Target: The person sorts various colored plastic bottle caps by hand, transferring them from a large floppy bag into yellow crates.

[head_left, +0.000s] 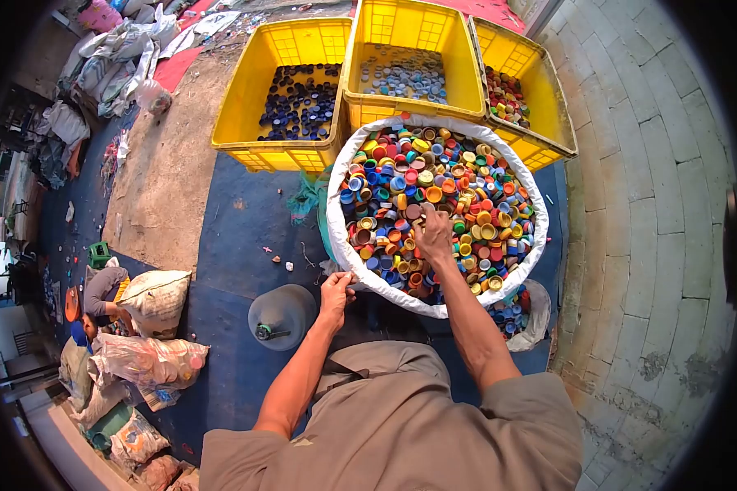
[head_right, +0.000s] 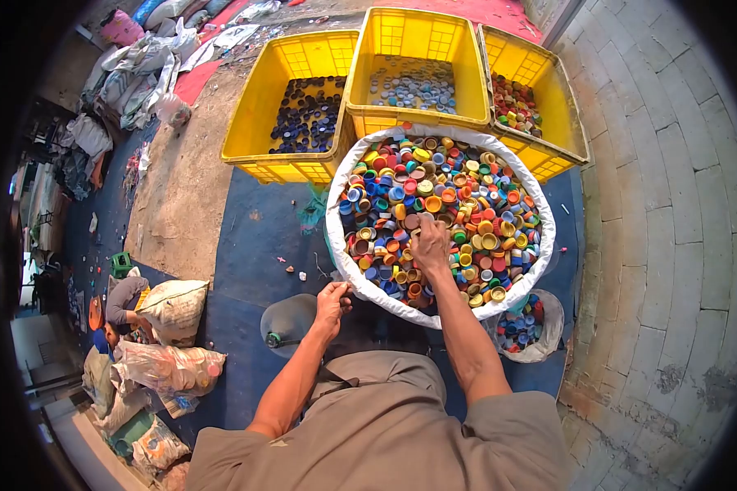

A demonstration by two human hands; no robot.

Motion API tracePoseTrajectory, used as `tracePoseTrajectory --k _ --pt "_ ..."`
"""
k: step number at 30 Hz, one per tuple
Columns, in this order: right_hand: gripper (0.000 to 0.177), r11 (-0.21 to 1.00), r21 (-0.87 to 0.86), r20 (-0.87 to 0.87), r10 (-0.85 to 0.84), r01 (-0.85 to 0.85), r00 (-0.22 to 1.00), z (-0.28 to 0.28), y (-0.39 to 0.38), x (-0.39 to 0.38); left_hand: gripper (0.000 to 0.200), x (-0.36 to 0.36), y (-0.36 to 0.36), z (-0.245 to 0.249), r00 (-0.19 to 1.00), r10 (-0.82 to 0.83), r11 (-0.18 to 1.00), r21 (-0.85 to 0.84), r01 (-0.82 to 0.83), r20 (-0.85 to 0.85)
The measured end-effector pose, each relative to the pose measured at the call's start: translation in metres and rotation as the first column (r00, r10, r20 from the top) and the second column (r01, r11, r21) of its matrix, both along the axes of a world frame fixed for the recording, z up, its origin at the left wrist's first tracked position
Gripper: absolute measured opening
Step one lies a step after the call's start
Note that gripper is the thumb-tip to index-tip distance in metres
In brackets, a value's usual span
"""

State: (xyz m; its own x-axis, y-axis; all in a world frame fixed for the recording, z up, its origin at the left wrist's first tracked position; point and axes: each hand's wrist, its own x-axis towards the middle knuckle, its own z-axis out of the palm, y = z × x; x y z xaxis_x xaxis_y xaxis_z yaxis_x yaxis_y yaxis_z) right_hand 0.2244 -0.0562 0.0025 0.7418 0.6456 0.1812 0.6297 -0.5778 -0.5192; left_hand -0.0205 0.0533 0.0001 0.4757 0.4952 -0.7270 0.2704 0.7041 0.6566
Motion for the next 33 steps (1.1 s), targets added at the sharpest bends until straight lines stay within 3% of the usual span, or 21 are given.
tracePoseTrajectory --k 4,11,21,23,25,27,28,30,31,33 --pt "0.061 0.991 -0.127 -0.035 0.033 -0.037 0.999 -0.011 0.011 0.014 0.015 -0.006 0.0 0.003 0.999 0.032 0.999 0.018 -0.031 -0.026" --pt "0.062 0.979 -0.194 -0.078 0.048 -0.062 0.996 -0.013 0.021 0.016 0.014 -0.019 -0.001 0.0 0.996 0.08 0.996 0.039 -0.078 -0.051" --pt "0.059 0.995 -0.094 -0.031 0.021 -0.024 0.999 -0.021 0.019 0.017 0.014 -0.01 -0.003 0.001 0.998 0.009 0.993 0.115 -0.002 -0.06" --pt "0.058 1.0 0.008 0.006 -0.002 0.002 1.0 -0.022 0.013 0.014 0.016 -0.004 0.0 -0.006 0.994 -0.058 0.954 0.287 0.084 -0.097" --pt "0.055 0.978 0.155 -0.196 -0.104 0.136 0.975 -0.018 0.006 0.006 0.019 0.006 0.005 -0.011 0.982 -0.113 0.851 0.496 0.173 -0.149" --pt "0.052 0.901 0.289 -0.503 -0.143 0.322 0.852 -0.013 -0.005 -0.007 0.025 0.018 0.011 -0.014 0.966 -0.144 0.654 0.713 0.255 -0.213" --pt "0.05 0.834 0.333 -0.682 -0.109 0.44 0.723 -0.011 -0.011 -0.014 0.029 0.026 0.015 0.001 0.949 -0.171 0.649 0.695 0.311 -0.265" --pt "0.042 0.735 0.299 -0.915 0.039 0.608 0.402 0.003 -0.03 -0.026 0.031 0.036 0.024 -0.007 0.913 -0.202 0.451 0.794 0.409 -0.355" --pt "0.041 0.615 0.376 -0.926 0.282 0.694 0.251 0.004 -0.041 -0.036 0.032 0.041 0.028 -0.008 0.892 -0.211 0.34 0.826 0.45 -0.4" --pt "0.041 0.515 0.358 -0.879 0.467 0.779 0.095 0.01 -0.06 -0.056 0.039 0.053 0.033 -0.005 0.852 -0.215 0.216 0.827 0.518 -0.477"
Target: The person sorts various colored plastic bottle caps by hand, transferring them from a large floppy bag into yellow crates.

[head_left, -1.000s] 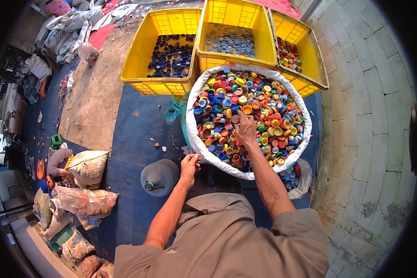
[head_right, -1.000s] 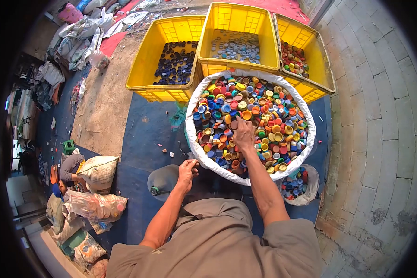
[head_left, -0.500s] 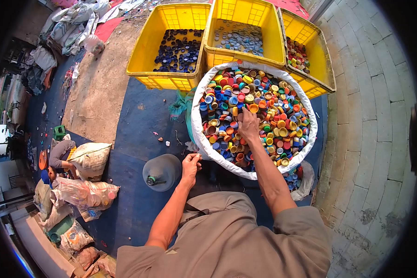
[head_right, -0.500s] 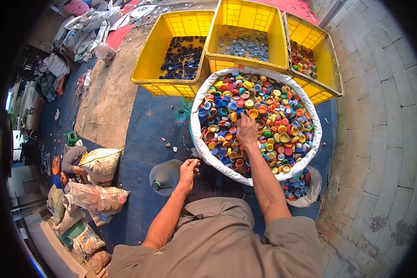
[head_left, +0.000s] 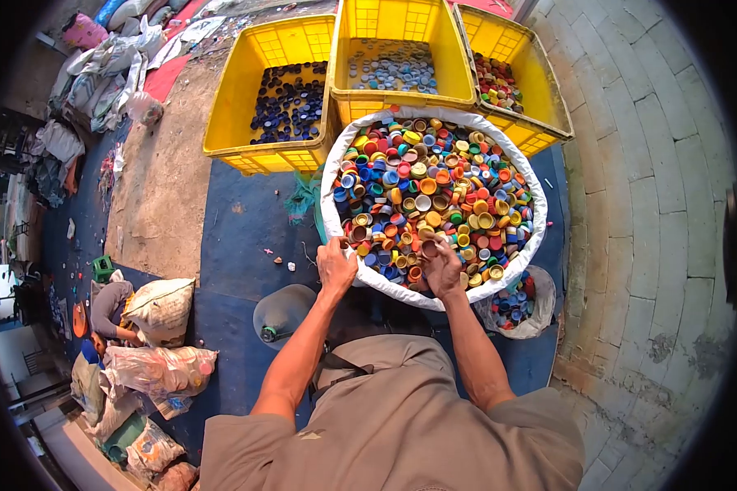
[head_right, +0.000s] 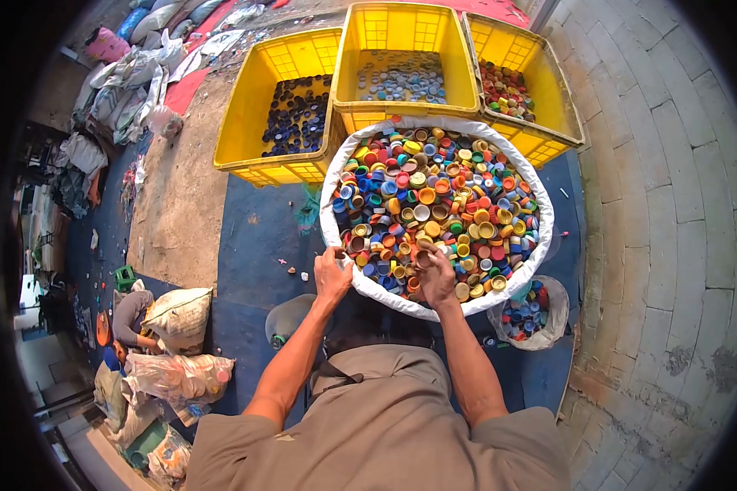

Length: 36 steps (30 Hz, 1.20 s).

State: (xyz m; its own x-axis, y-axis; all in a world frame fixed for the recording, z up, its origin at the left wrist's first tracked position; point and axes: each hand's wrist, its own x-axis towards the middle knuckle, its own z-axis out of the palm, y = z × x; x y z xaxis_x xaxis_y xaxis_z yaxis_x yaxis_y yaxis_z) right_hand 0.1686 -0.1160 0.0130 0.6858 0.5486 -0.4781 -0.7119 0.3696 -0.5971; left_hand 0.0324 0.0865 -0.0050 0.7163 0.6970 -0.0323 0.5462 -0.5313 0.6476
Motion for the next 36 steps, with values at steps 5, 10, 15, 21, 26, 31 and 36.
tracePoseTrajectory --k 5,10,15,21,26,31,36 --pt "0.043 0.982 0.171 -0.207 -0.045 0.081 0.977 0.017 -0.029 -0.036 0.054 0.026 0.011 0.008 0.972 -0.23 0.939 0.251 0.235 -0.051" --pt "0.042 0.982 0.08 -0.237 -0.149 0.172 0.96 0.016 -0.047 -0.054 0.061 0.044 0.015 0.007 0.903 -0.391 0.867 0.258 0.426 -0.179" --pt "0.04 0.969 0.064 -0.24 -0.219 0.241 0.946 0.013 -0.055 -0.057 0.054 0.053 0.019 0.003 0.864 -0.449 0.845 0.207 0.493 -0.226" --pt "0.036 0.959 0.047 -0.189 -0.266 0.279 0.945 0.011 -0.065 -0.054 0.048 0.053 0.022 -0.005 0.819 -0.508 0.798 0.214 0.564 -0.267" --pt "0.031 0.947 -0.017 -0.212 -0.317 0.321 0.924 0.01 -0.074 -0.054 0.044 0.05 0.025 -0.005 0.8 -0.519 0.78 0.217 0.587 -0.3" --pt "0.029 0.94 -0.1 -0.219 -0.341 0.326 0.914 0.008 -0.078 -0.053 0.038 0.051 0.027 -0.001 0.805 -0.509 0.807 0.157 0.569 -0.305" --pt "0.027 0.906 -0.334 -0.123 -0.315 0.26 0.941 -0.006 -0.08 -0.051 0.034 0.055 0.033 0.0 0.85 -0.486 0.862 0.049 0.504 -0.204"
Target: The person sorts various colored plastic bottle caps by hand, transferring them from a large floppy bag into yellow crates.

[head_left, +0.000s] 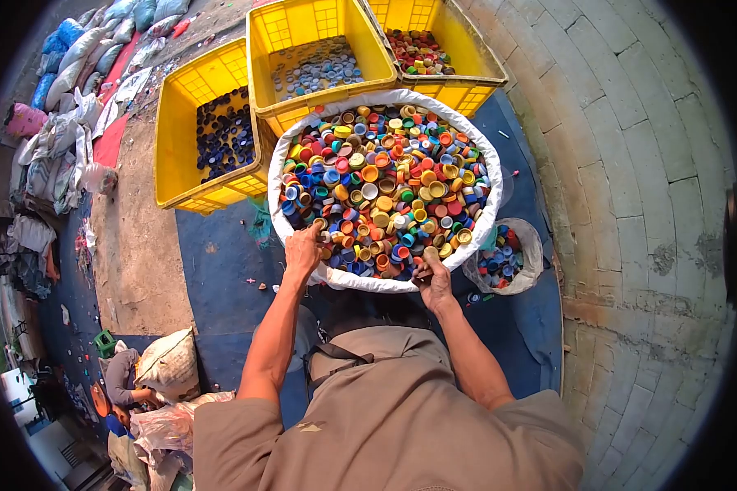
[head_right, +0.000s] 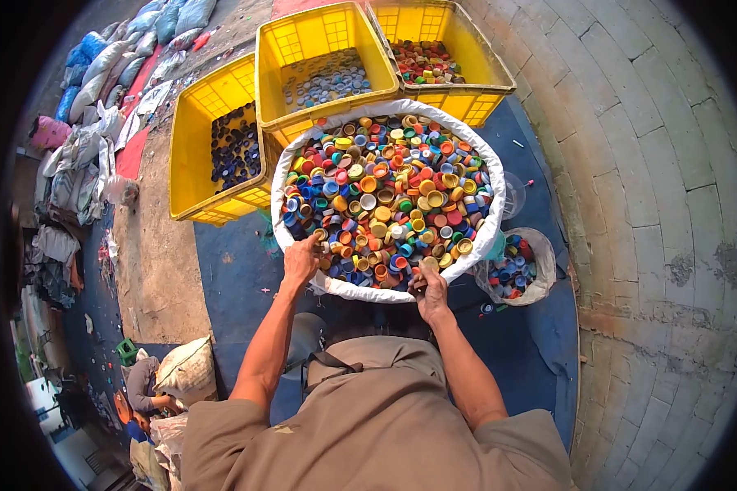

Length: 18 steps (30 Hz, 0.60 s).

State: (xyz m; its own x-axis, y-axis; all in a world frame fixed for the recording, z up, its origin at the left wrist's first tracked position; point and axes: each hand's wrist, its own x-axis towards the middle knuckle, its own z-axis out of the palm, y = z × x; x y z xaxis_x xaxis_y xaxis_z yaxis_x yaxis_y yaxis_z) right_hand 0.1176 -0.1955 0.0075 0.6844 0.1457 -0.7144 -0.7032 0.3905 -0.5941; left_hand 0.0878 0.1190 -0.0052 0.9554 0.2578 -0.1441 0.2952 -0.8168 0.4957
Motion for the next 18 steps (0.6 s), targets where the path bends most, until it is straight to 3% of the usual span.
tracePoseTrajectory --k 1,2,3,4,5,6,7,8,10,11,12,14,18 --pt "0.028 0.995 -0.08 0.014 0.059 -0.058 0.998 -0.002 0.002 0.002 0.034 -0.001 0.001 -0.004 0.996 0.01 1.0 -0.019 -0.008 0.084" --pt "0.03 0.914 -0.35 0.124 0.26 -0.203 0.958 -0.004 0.003 0.002 0.035 -0.002 0.002 -0.011 0.986 0.021 0.999 -0.04 -0.014 0.167" --pt "0.032 0.744 -0.606 0.17 0.469 -0.284 0.867 -0.002 0.007 0.002 0.035 -0.002 0.001 -0.01 0.968 0.033 0.998 -0.061 -0.018 0.248" --pt "0.033 0.504 -0.813 0.146 0.66 -0.29 0.737 0.0 0.011 0.001 0.034 -0.003 -0.002 -0.009 0.959 0.164 0.949 -0.301 -0.091 0.23" --pt "0.04 0.426 -0.847 0.122 0.74 -0.32 0.662 0.003 0.013 0.001 0.033 -0.004 -0.007 -0.008 0.941 0.288 0.839 -0.52 -0.158 0.18" --pt "0.043 0.364 -0.872 0.082 0.768 -0.327 0.635 0.004 0.019 -0.001 0.032 -0.004 -0.013 0.001 0.913 0.396 0.675 -0.706 -0.214 0.103" --pt "0.047 0.3 -0.894 0.041 0.794 -0.333 0.607 0.005 0.024 -0.003 0.032 -0.004 -0.017 0.026 0.907 0.409 0.356 -0.896 -0.266 -0.106" --pt "0.051 0.235 -0.912 -0.003 0.816 -0.336 0.578 0.006 0.03 -0.005 0.03 -0.007 -0.024 0.031 0.873 0.444 0.059 -0.965 -0.254 -0.203" --pt "0.062 0.094 -0.93 -0.125 0.828 -0.356 0.546 0.019 0.044 -0.005 0.026 -0.017 -0.032 0.034 0.871 0.415 -0.307 -0.942 -0.137 -0.262" --pt "0.063 0.06 -0.933 -0.156 0.821 -0.354 0.549 0.024 0.052 -0.004 0.025 -0.023 -0.037 0.023 0.864 0.431 -0.363 -0.926 -0.098 -0.261" --pt "0.063 0.026 -0.936 -0.185 0.813 -0.352 0.552 0.027 0.057 -0.003 0.024 -0.026 -0.045 0.033 0.807 0.458 -0.497 -0.86 -0.115 -0.372" --pt "0.064 -0.016 -0.939 -0.206 0.826 -0.344 0.524 0.024 0.061 -0.003 0.02 -0.033 -0.052 0.037 0.79 0.404 -0.638 -0.761 -0.118 -0.461" --pt "0.065 -0.066 -0.933 -0.251 0.824 -0.353 0.509 0.012 0.063 -0.005 0.022 -0.045 -0.06 0.026 0.735 0.38 -0.686 -0.704 -0.183 -0.562"
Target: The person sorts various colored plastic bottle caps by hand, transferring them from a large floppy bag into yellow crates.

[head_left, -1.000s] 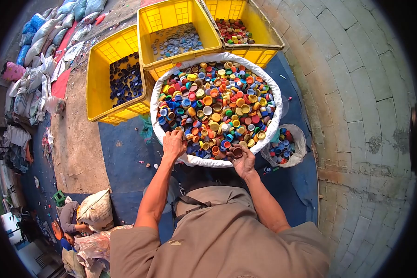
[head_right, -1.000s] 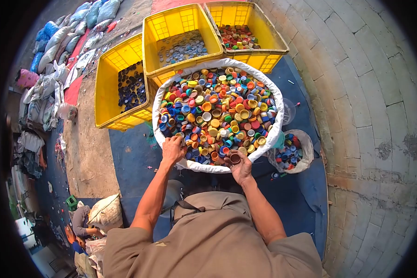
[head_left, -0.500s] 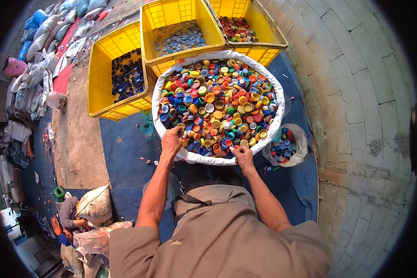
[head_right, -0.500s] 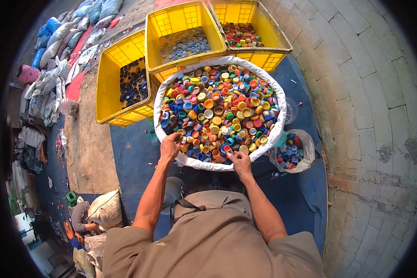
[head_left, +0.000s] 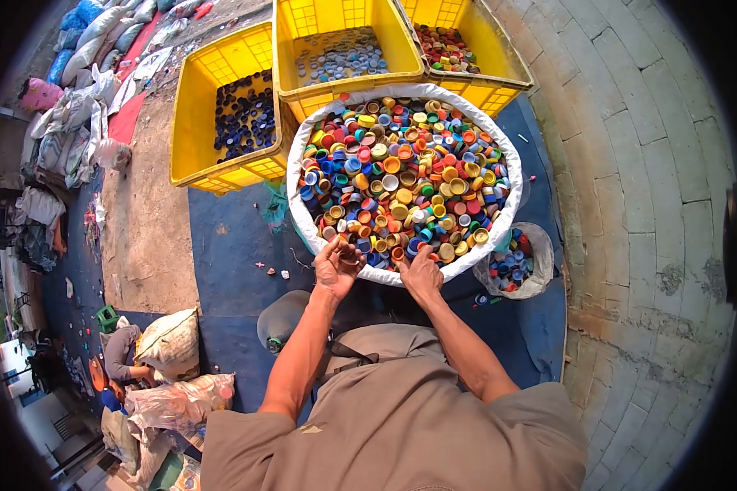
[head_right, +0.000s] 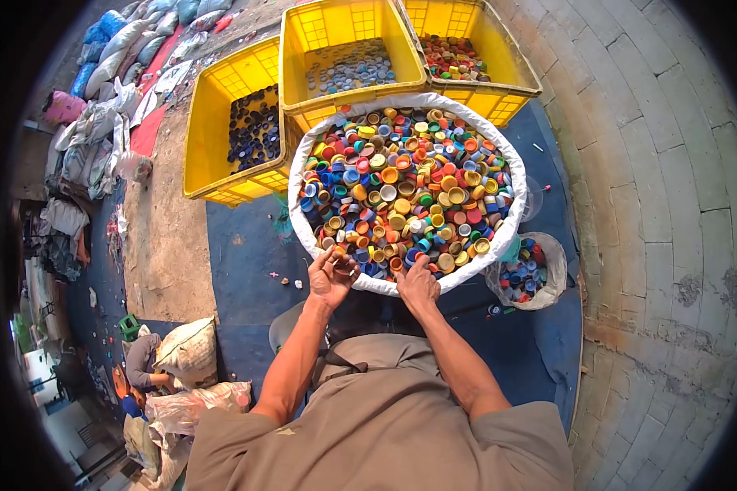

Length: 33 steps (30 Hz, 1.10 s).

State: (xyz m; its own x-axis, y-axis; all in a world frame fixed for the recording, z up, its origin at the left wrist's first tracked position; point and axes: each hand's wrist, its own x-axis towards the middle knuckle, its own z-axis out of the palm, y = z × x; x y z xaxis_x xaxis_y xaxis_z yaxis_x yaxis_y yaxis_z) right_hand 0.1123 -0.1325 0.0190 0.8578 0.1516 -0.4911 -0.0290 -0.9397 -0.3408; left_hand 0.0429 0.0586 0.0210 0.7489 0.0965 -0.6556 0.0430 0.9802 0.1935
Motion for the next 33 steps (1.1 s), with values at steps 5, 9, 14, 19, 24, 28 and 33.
tracePoseTrajectory --k 5,9,14,19,24,28,33 --pt "0.062 0.996 0.044 -0.008 -0.073 0.073 0.997 0.003 0.0 0.001 0.02 -0.004 -0.009 -0.001 0.978 -0.141 0.965 0.2 0.171 -0.157" --pt "0.059 0.995 0.044 -0.006 -0.093 0.093 0.996 0.004 -0.002 0.002 0.021 0.006 -0.025 -0.013 0.903 -0.278 0.75 0.515 0.416 -0.326" --pt "0.057 0.921 0.313 -0.064 -0.223 0.231 0.973 0.005 -0.022 0.002 0.034 0.022 -0.048 -0.022 0.869 -0.307 -0.156 0.921 0.356 -0.388" --pt "0.042 0.355 0.649 -0.605 -0.295 0.673 0.739 0.03 -0.055 0.009 0.042 0.048 -0.071 -0.013 0.848 -0.477 0.483 0.737 0.472 -0.231" --pt "0.039 -0.088 0.631 -0.775 -0.029 0.771 0.631 0.027 -0.082 0.007 0.047 0.061 -0.067 -0.013 0.894 -0.449 0.861 0.271 0.43 0.009" --pt "0.044 -0.261 0.583 -0.791 0.034 0.769 0.611 0.023 -0.083 0.003 0.038 0.064 -0.07 -0.03 0.836 -0.489 0.42 0.773 0.475 -0.248" --pt "0.044 -0.369 0.492 -0.831 0.072 0.788 0.552 0.02 -0.082 0.002 0.041 0.067 -0.077 -0.03 0.841 -0.407 -0.414 0.893 0.178 -0.357"
